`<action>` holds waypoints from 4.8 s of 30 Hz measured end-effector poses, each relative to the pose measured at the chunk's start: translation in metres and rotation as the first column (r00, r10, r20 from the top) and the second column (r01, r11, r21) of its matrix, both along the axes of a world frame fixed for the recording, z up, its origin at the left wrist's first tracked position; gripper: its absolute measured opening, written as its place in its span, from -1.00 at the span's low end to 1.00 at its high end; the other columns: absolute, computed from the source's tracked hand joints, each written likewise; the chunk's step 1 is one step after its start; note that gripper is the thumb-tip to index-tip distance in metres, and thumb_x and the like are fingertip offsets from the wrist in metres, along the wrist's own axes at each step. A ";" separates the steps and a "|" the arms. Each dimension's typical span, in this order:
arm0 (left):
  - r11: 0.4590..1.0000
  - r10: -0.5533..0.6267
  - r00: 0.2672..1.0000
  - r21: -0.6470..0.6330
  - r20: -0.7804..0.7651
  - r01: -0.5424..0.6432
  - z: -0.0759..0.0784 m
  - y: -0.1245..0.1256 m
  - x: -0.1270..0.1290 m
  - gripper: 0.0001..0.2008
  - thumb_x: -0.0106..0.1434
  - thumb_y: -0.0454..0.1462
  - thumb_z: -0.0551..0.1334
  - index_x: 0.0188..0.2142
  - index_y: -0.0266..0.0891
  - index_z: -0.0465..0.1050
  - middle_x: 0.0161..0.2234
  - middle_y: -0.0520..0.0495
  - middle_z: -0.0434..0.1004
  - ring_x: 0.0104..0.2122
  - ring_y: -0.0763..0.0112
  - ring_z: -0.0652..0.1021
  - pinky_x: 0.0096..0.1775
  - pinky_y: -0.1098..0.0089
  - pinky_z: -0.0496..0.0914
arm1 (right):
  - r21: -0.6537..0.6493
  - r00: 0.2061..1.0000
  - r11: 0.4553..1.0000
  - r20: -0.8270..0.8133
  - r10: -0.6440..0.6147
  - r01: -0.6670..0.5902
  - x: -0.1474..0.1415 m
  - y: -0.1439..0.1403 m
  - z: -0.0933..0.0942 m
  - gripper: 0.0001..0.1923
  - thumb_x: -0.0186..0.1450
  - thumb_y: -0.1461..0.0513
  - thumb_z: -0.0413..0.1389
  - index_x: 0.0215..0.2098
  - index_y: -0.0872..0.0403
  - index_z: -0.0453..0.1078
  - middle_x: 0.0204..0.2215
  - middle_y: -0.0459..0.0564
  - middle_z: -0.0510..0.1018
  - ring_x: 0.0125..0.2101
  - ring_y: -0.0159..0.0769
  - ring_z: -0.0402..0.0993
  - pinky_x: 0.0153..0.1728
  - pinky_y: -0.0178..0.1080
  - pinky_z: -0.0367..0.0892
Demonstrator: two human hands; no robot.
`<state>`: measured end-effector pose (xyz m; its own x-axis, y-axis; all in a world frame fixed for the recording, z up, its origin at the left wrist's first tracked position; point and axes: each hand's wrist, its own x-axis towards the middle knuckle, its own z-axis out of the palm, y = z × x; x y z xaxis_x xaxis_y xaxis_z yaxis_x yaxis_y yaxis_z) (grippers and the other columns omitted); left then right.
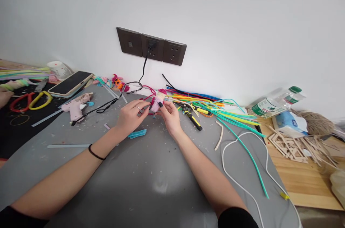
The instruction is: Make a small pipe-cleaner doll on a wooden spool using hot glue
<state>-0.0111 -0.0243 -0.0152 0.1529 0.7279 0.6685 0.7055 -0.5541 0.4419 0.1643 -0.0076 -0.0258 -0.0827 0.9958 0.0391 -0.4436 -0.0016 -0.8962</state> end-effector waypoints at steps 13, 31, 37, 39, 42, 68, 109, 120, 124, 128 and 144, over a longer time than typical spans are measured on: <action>0.982 0.149 0.929 -0.161 0.339 -0.099 0.007 0.004 -0.005 -0.73 0.30 -0.34 0.18 -0.02 -0.23 0.51 -0.07 -0.17 0.67 -0.30 0.35 0.64 -0.31 0.40 0.46 | -0.003 1.000 1.000 0.021 -0.016 0.016 0.000 0.001 -0.004 -0.48 -0.01 -0.09 0.50 -0.28 -0.02 0.44 -0.38 -0.14 0.58 -0.40 -0.35 0.51 -0.35 -0.25 0.54; 0.943 -0.178 0.832 -0.151 0.526 0.297 0.018 0.005 -0.012 -0.60 0.47 -0.03 0.16 0.13 -0.19 0.52 0.18 -0.23 0.58 0.21 0.15 0.55 0.23 0.13 0.45 | 0.187 0.972 0.976 0.224 0.070 -0.114 -0.006 -0.013 -0.001 -0.59 0.15 -0.02 0.42 -0.19 -0.03 0.43 -0.21 -0.10 0.54 -0.29 -0.35 0.54 -0.29 -0.28 0.55; 0.866 -0.200 0.706 -0.214 0.679 0.451 0.018 0.005 -0.009 -0.51 0.34 0.06 0.33 0.08 -0.22 0.56 0.13 -0.26 0.62 0.16 0.10 0.59 0.20 0.13 0.49 | 0.261 0.947 0.952 0.312 0.075 -0.161 -0.004 -0.015 -0.003 -0.67 0.25 0.01 0.35 -0.13 -0.05 0.44 -0.21 -0.08 0.57 -0.18 -0.31 0.55 -0.21 -0.27 0.53; 0.857 -0.180 0.690 -0.233 0.701 0.460 0.017 0.005 -0.008 -0.51 0.29 0.07 0.37 0.03 -0.22 0.59 0.09 -0.26 0.65 0.10 0.09 0.62 0.15 0.13 0.53 | 0.274 0.947 0.948 0.313 0.073 -0.164 -0.004 -0.015 -0.003 -0.68 0.26 0.01 0.35 -0.14 -0.05 0.45 -0.21 -0.08 0.57 -0.18 -0.31 0.55 -0.20 -0.27 0.52; 0.857 -0.162 0.674 -0.236 0.721 0.458 0.017 0.004 -0.007 -0.51 0.25 0.06 0.41 0.01 -0.21 0.60 0.05 -0.25 0.67 0.06 0.10 0.65 0.11 0.14 0.55 | 0.289 0.948 0.944 0.310 0.068 -0.162 -0.005 -0.016 -0.003 -0.70 0.26 0.02 0.34 -0.14 -0.06 0.45 -0.21 -0.07 0.57 -0.17 -0.30 0.55 -0.18 -0.26 0.52; 0.879 -0.199 0.658 -0.165 0.726 0.448 0.017 0.001 -0.004 -0.60 0.21 -0.09 0.47 0.00 -0.20 0.61 0.05 -0.21 0.66 0.06 0.14 0.64 0.17 0.14 0.54 | 0.408 0.913 0.891 0.408 0.019 -0.201 -0.003 -0.015 -0.008 -0.70 0.38 -0.01 0.24 -0.05 -0.05 0.39 -0.13 -0.01 0.52 -0.12 -0.29 0.56 -0.11 -0.23 0.56; 0.923 -0.258 0.737 -0.067 0.625 0.380 0.019 -0.002 -0.003 -0.62 0.32 -0.13 0.37 0.09 -0.16 0.50 0.18 -0.24 0.50 0.18 0.15 0.53 0.17 0.16 0.50 | 0.446 0.875 0.882 0.476 -0.088 -0.155 -0.001 -0.013 -0.012 -0.74 0.40 0.05 0.19 -0.02 -0.05 0.38 -0.12 0.01 0.51 -0.14 -0.28 0.55 -0.11 -0.20 0.56; 0.993 -0.121 0.831 0.070 0.543 0.099 0.024 -0.005 -0.008 -0.85 0.38 -0.24 0.22 -0.36 -0.12 0.46 -0.19 -0.10 0.58 -0.10 0.23 0.58 -0.03 0.19 0.51 | 0.357 0.894 0.934 0.426 -0.137 -0.027 -0.002 -0.007 -0.017 -0.65 0.34 0.01 0.24 -0.02 -0.02 0.37 -0.14 0.04 0.57 -0.15 -0.25 0.58 -0.17 -0.20 0.54; 0.991 -0.136 0.831 0.062 0.539 0.122 0.026 -0.006 -0.008 -0.86 0.35 -0.27 0.23 -0.35 -0.13 0.52 -0.27 -0.07 0.58 -0.18 0.27 0.59 -0.09 0.23 0.51 | 0.347 0.904 0.938 0.410 -0.124 -0.028 -0.002 -0.007 -0.017 -0.64 0.33 0.00 0.24 -0.02 -0.02 0.36 -0.15 0.04 0.58 -0.16 -0.25 0.58 -0.18 -0.20 0.54; 0.990 -0.121 0.797 0.015 0.591 0.139 0.022 -0.005 -0.006 -0.89 0.33 -0.24 0.28 -0.23 -0.17 0.59 -0.25 -0.08 0.64 -0.21 0.30 0.61 -0.13 0.28 0.51 | 0.334 0.906 0.942 0.406 -0.116 -0.029 -0.002 -0.007 -0.016 -0.62 0.32 -0.03 0.25 -0.03 -0.02 0.36 -0.16 0.03 0.60 -0.17 -0.24 0.59 -0.20 -0.20 0.54; 0.961 -0.005 0.737 -0.201 0.676 0.190 0.013 0.003 -0.007 -0.55 0.37 0.13 0.23 -0.17 -0.20 0.54 -0.24 -0.13 0.69 -0.23 0.23 0.67 -0.11 0.25 0.54 | 0.319 0.904 0.947 0.410 -0.121 -0.018 -0.002 -0.007 -0.015 -0.61 0.30 -0.03 0.27 -0.04 -0.02 0.38 -0.16 0.04 0.60 -0.15 -0.21 0.57 -0.22 -0.19 0.53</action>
<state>-0.0178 -0.0213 -0.0024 -0.1823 0.8836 0.4313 0.1280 -0.4136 0.9014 0.1621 -0.0147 -0.0409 -0.1092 0.9419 0.3177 -0.0186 0.3176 -0.9480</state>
